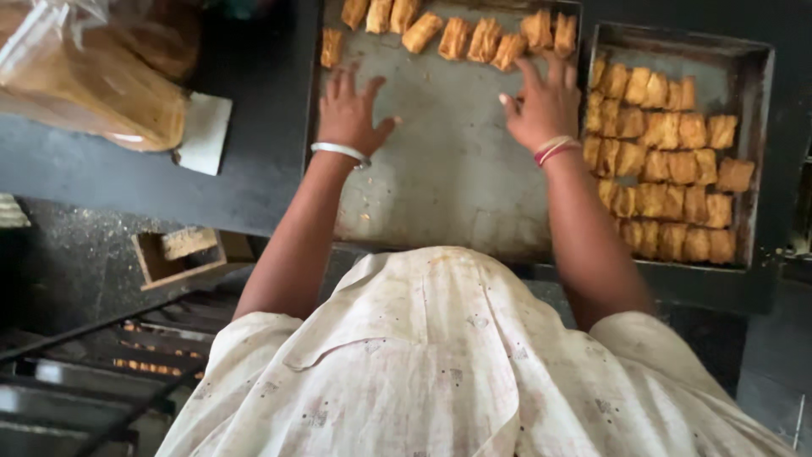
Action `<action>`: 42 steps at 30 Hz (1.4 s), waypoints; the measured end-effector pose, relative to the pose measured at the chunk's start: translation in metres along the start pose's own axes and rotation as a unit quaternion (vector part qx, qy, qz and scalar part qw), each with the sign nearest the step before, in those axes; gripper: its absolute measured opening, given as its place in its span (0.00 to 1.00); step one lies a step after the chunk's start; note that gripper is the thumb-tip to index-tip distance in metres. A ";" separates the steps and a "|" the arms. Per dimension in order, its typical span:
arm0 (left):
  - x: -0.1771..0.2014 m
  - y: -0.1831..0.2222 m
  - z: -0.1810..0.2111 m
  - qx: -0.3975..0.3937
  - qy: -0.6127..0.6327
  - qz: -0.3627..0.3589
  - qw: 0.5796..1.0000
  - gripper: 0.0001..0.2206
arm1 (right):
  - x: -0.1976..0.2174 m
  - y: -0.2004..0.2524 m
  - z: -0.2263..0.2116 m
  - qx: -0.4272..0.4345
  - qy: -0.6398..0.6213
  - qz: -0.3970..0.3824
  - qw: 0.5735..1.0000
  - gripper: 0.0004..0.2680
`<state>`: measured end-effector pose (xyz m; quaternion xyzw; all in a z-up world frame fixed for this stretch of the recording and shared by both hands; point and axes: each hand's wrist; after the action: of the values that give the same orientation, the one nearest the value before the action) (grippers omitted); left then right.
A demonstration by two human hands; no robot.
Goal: The person organizes pieces of baked pastry from one tray to another by hand, arranging them in neat rows, and later uses a small metal scraper to clean the surface of an empty baking tray.
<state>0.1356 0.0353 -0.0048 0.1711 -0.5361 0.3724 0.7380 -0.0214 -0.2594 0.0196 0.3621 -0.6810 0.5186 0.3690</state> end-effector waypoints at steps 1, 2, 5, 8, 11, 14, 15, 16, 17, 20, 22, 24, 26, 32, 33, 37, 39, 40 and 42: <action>-0.003 -0.010 -0.017 0.013 -0.028 0.021 0.999 0.33 | -0.002 0.005 -0.004 -0.003 0.003 0.001 1.000 0.18; -0.007 -0.018 -0.032 0.028 -0.056 0.042 0.997 0.36 | -0.003 0.011 -0.009 -0.073 -0.001 -0.034 0.997 0.19; -0.021 -0.039 -0.062 0.018 -0.065 -0.004 0.998 0.38 | -0.007 0.029 -0.033 -0.159 -0.014 -0.096 0.982 0.20; -0.017 -0.040 -0.056 -0.058 -0.012 0.006 0.998 0.38 | -0.016 0.030 -0.074 -0.149 -0.092 -0.101 0.979 0.19; 0.012 -0.029 -0.033 0.013 -0.063 -0.105 0.992 0.29 | -0.025 0.009 -0.115 -0.141 -0.176 -0.109 0.968 0.19; 0.034 -0.036 -0.036 0.034 -0.043 -0.068 0.996 0.23 | -0.019 -0.024 -0.124 -0.117 -0.121 -0.142 0.975 0.21; 0.034 -0.045 -0.042 0.036 -0.042 -0.068 0.996 0.23 | -0.021 -0.035 -0.123 -0.077 -0.055 -0.141 0.985 0.22; 0.030 -0.057 -0.052 0.013 -0.007 -0.021 1.000 0.23 | -0.027 -0.050 -0.119 -0.039 -0.072 -0.124 0.989 0.20; 0.023 -0.070 -0.063 -0.011 0.027 0.026 0.999 0.24 | -0.037 -0.069 -0.112 -0.001 -0.089 -0.107 0.990 0.19; -0.020 -0.118 -0.081 -0.061 0.050 0.091 0.993 0.30 | -0.088 -0.117 -0.112 -0.011 -0.089 -0.079 0.993 0.19; -0.054 -0.143 -0.079 -0.033 0.028 -0.018 0.999 0.34 | -0.120 -0.138 -0.119 -0.034 -0.052 -0.076 0.995 0.24; -0.082 -0.136 -0.073 -0.031 -0.014 0.007 0.999 0.34 | -0.135 -0.135 -0.123 -0.017 -0.011 -0.064 0.998 0.25; -0.090 -0.128 -0.075 -0.031 -0.058 0.030 0.997 0.35 | -0.139 -0.129 -0.124 -0.005 0.028 -0.052 0.998 0.26; -0.052 -0.068 -0.054 -0.027 0.038 -0.077 0.996 0.36 | -0.110 -0.083 -0.120 -0.022 -0.046 -0.180 0.982 0.26; -0.043 -0.052 -0.048 -0.047 0.031 -0.106 0.993 0.37 | -0.100 -0.066 -0.119 0.004 -0.057 -0.192 0.980 0.26; -0.011 0.019 -0.023 -0.116 -0.010 -0.138 0.983 0.39 | -0.049 -0.001 -0.114 0.038 -0.126 -0.201 0.971 0.27; 0.002 0.042 -0.010 -0.184 0.003 -0.174 0.968 0.39 | -0.024 0.024 -0.109 0.078 -0.146 -0.226 0.960 0.26; 0.009 0.049 -0.006 -0.185 0.005 -0.179 0.966 0.39 | -0.015 0.032 -0.107 0.072 -0.148 -0.228 0.960 0.26; 0.025 0.062 0.003 -0.242 -0.040 -0.214 0.946 0.42 | 0.005 0.048 -0.103 0.082 -0.181 -0.267 0.943 0.26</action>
<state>0.0916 0.0839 0.0100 0.1127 -0.5896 0.0579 0.7977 -0.0524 -0.1499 0.0229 0.6474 -0.5694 0.3811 0.3338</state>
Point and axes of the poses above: each hand's wrist, its own y-axis away from the middle knuckle, its own x-axis out of the back of the hand, z = x × y, and after that the axes turned 3 degrees about -y, right-handed
